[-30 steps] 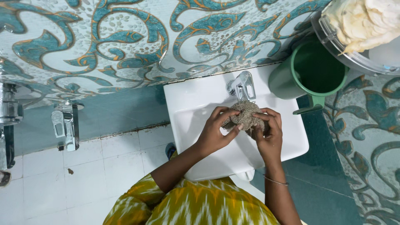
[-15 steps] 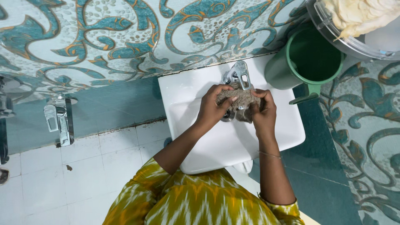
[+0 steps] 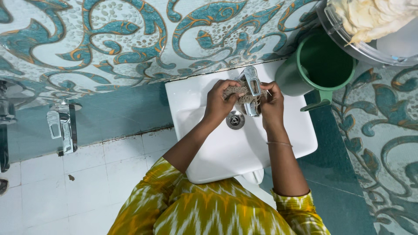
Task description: The person cleans two different sink faucets using a rough cloth by hand, wiping the spout, handles, and base of each faucet.
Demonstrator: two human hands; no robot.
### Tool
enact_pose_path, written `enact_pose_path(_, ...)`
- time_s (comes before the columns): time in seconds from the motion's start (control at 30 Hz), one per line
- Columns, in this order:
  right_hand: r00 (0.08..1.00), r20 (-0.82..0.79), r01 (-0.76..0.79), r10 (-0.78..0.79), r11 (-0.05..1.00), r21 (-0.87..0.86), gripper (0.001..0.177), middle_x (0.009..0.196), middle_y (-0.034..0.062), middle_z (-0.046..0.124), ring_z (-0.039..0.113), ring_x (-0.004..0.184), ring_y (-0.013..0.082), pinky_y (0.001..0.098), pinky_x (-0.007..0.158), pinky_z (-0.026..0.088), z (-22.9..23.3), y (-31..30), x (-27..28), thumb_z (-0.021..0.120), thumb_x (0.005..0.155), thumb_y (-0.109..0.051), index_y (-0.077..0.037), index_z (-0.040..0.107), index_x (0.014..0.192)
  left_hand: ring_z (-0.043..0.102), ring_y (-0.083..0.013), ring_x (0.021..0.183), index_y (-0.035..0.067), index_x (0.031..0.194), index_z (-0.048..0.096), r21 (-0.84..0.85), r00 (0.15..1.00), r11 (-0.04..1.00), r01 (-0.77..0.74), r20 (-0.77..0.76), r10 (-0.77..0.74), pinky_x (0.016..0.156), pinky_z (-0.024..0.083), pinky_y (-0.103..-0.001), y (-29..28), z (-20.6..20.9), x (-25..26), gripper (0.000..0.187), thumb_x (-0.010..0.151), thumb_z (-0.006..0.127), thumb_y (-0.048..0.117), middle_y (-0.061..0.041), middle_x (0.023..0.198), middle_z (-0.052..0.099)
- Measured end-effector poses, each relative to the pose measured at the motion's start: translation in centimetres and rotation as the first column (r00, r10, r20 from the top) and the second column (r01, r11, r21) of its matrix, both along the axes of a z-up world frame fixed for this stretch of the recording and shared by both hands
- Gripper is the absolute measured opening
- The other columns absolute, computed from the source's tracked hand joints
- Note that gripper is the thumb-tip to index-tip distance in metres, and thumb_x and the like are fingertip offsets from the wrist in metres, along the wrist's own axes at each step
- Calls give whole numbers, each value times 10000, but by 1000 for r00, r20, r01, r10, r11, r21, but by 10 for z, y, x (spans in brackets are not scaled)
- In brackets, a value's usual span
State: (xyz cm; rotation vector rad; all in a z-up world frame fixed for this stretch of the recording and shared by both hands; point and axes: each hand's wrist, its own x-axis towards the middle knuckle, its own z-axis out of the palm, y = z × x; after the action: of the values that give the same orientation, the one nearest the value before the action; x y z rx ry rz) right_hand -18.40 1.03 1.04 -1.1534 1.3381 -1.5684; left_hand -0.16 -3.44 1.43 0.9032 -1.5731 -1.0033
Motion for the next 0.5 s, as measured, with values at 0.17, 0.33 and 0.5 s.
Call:
enact_pose_path(0.17, 611, 792, -150, -18, 979, 138, 221, 1193, 142, 670, 709, 1026, 215, 324, 845, 636, -57, -5, 3, 479, 1076, -101, -34, 570, 1266, 666, -323, 1039, 58, 1114, 702, -156, 970, 984, -83, 214, 116, 888, 539, -400, 20, 36, -11, 332, 808, 828, 88, -117, 1163, 590)
enact_pose_path(0.33, 269, 963, -216, -20, 973, 81, 337, 1230, 175, 671, 677, 1124, 273, 389, 935, 587, -77, 19, 21, 446, 1028, -64, 23, 542, 1339, 662, -315, 1062, 79, 1127, 735, -113, 960, 993, -35, 271, 65, 891, 543, -402, 26, 44, -12, 348, 791, 827, 83, -107, 1190, 584)
enact_pose_path(0.5, 498, 863, -99, -79, 984, 147, 417, 1289, 159, 652, 644, 1187, 284, 436, 1029, 533, -38, 61, 26, 419, 957, 13, -40, 568, 1343, 671, -281, 1068, 86, 1128, 783, -83, 993, 996, 34, 115, -24, 921, 557, -363, 38, 16, -1, 338, 794, 818, 52, -108, 1174, 584)
